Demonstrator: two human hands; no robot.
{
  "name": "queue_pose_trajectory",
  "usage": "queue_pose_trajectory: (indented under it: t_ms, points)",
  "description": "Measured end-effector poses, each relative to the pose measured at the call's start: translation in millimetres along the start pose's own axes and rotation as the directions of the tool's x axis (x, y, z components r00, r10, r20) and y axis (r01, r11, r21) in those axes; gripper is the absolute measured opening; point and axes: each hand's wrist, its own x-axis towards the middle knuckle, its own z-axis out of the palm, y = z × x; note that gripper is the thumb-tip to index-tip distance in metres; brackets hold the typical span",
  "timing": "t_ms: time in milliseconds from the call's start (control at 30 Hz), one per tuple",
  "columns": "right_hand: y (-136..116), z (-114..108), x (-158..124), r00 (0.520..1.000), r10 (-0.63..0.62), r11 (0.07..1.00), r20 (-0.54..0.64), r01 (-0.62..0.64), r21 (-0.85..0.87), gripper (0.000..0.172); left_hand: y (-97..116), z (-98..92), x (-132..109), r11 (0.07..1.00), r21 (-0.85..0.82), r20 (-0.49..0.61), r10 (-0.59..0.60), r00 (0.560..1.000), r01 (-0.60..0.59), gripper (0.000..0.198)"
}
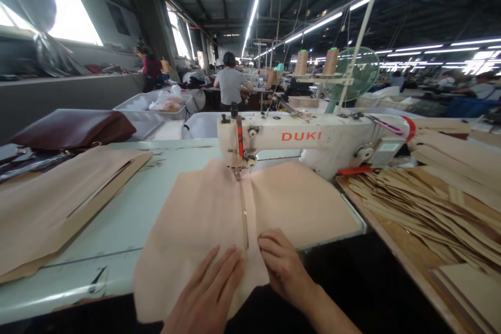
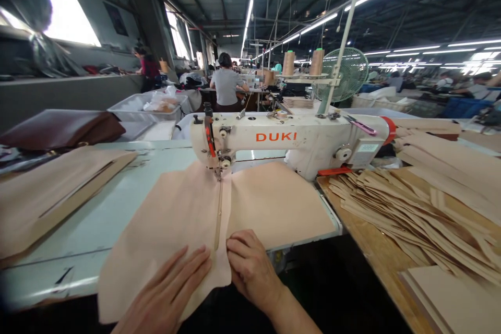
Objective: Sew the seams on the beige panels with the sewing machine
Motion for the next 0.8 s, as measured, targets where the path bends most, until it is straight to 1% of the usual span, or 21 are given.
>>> queue_pose_trajectory:
  t_ms: [67, 133, 167, 267, 433, 600, 700, 767, 800]
  points:
    - [0.3, 1.9, -1.9, 1.000, 0.001, 1.000, -0.015, -0.001, 0.002, 0.021, -1.0, 2.7, -4.4, 1.000, 0.016, 0.069, 0.022, 0.997, -0.023, 0.068]
    - [0.0, 2.7, -3.0, 1.000, 0.007, 1.000, -0.016, -0.007, 0.004, 0.021, -3.3, 0.9, -4.3, 0.999, 0.021, 0.160, 0.041, 0.986, -0.045, 0.069]
    - [-0.2, 2.9, -3.5, 1.000, 0.014, 1.000, -0.016, -0.014, 0.003, 0.021, -4.3, -0.3, -3.5, 0.998, 0.025, 0.172, 0.051, 0.984, -0.056, 0.069]
    - [-0.5, 3.7, -5.2, 0.999, 0.030, 1.000, -0.021, -0.030, -0.003, 0.022, -5.8, -0.4, -0.8, 0.995, 0.045, 0.173, 0.084, 0.981, -0.093, 0.066]
    - [1.8, 6.5, -8.0, 0.999, 0.022, 1.000, -0.040, -0.022, -0.013, 0.023, -4.5, 5.8, 0.2, 0.997, 0.022, 0.172, 0.067, 0.983, -0.072, 0.062]
    - [0.1, 6.4, -8.9, 0.999, 0.014, 0.999, -0.037, -0.015, -0.029, 0.027, -4.4, 8.1, 1.9, 0.996, 0.035, 0.156, 0.077, 0.985, -0.083, 0.057]
    - [-6.9, -2.7, -5.4, 1.000, 0.028, 1.000, 0.002, -0.028, -0.004, 0.026, -5.9, 8.7, 3.7, 0.996, 0.040, 0.122, 0.068, 0.990, -0.073, 0.052]
    - [-11.2, -13.8, 0.7, 0.996, 0.094, 0.995, 0.007, -0.094, 0.034, 0.024, -7.7, 8.6, 4.8, 0.995, 0.058, 0.093, 0.080, 0.992, -0.086, 0.048]
    - [-12.2, -20.0, 5.2, 0.988, 0.153, 0.987, -0.017, -0.152, 0.049, 0.024, -8.7, 8.4, 5.3, 0.993, 0.068, 0.077, 0.090, 0.993, -0.095, 0.047]
